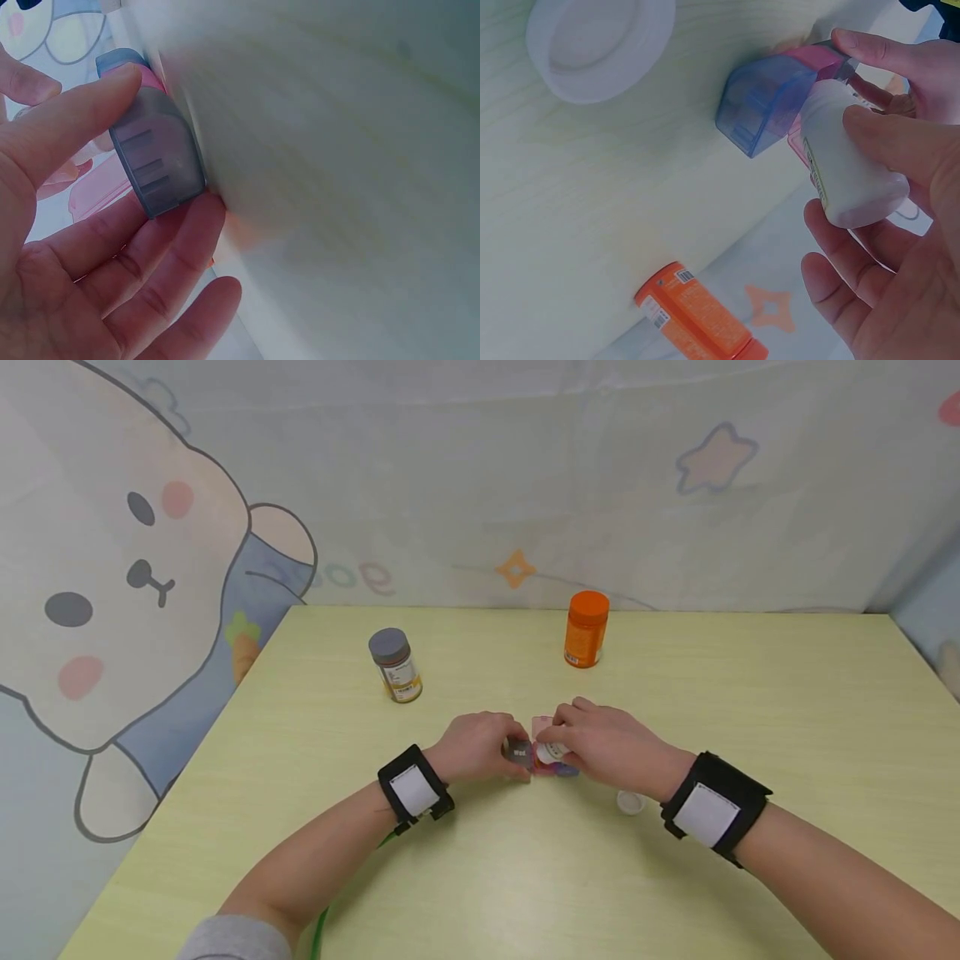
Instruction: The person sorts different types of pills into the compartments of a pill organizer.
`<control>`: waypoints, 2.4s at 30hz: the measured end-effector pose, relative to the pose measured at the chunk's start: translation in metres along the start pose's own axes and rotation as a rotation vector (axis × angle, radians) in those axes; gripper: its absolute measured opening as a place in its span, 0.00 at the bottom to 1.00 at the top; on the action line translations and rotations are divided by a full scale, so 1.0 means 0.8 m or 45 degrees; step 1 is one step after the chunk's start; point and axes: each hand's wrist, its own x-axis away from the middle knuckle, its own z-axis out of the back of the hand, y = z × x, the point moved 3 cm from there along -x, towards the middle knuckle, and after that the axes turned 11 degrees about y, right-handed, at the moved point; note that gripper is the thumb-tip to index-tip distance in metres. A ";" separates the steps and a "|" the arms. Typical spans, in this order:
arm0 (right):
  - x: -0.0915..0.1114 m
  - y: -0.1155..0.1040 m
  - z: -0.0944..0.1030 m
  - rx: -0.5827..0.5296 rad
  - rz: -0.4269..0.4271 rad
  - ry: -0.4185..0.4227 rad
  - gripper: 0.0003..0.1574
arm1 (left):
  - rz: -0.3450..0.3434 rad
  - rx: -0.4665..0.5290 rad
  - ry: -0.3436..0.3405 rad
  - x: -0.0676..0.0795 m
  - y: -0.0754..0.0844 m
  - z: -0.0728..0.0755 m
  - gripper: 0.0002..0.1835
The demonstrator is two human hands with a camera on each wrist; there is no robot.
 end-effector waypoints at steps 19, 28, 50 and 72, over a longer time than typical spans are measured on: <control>0.010 0.007 -0.002 -0.014 -0.085 -0.023 0.26 | -0.008 0.002 0.032 -0.001 -0.003 -0.005 0.23; 0.013 0.011 -0.004 -0.036 -0.130 -0.049 0.25 | -0.019 -0.020 0.043 -0.002 -0.005 -0.009 0.24; 0.001 0.005 -0.004 -0.078 0.031 0.094 0.31 | -0.009 -0.007 0.032 0.001 -0.001 -0.003 0.24; 0.008 0.006 0.000 -0.111 0.004 0.112 0.30 | -0.008 -0.013 0.018 0.003 0.001 0.002 0.23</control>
